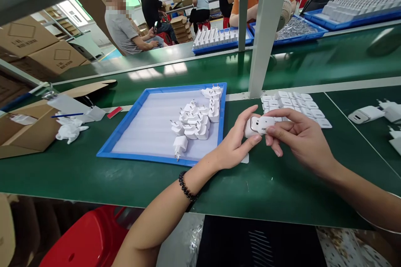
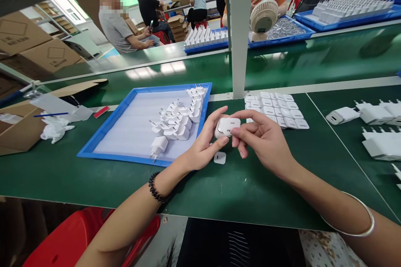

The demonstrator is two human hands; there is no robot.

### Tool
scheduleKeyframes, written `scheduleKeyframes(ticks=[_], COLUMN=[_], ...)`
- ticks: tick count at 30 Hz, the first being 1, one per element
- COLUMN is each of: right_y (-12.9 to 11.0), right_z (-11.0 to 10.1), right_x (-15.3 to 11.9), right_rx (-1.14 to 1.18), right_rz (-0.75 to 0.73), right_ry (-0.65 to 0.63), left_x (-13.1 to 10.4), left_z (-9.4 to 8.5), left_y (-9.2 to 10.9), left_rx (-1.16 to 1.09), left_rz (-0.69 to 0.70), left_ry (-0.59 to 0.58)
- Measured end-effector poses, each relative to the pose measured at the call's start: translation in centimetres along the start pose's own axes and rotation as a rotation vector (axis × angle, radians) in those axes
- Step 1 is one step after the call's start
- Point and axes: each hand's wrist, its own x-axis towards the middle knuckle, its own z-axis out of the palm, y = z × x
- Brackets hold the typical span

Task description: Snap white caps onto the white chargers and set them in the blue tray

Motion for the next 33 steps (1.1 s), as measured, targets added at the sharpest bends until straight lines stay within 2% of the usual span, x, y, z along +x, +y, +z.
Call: scheduleKeyframes(ticks=[4,8,10,33], right_y=[-0.3,-0.5,-0.5,-0.5], right_z=[-0.1,0.0,0.0,-0.1], right_x=[-0.1,-0.2,-0.3,-0.4], right_rx=[0.007,0.004,-0.002,-0.214], right_rz=[-0.007,-0.031,-0.045,-0.121], right_ry=[-0.007,-0.03,-0.038,-0.004], left_x=[-0.2,0.0,0.2,0.3], left_z=[0.0,-0.2,-0.3,0.0], left_y=[-0.6,-0.8,-0.8,-1.1], left_rx=[0.177,0.328,0.363,0.324], left_rz=[0.097,0.327,0.387,0.36], left_ry=[0.081,0.148,0.151,0.16])
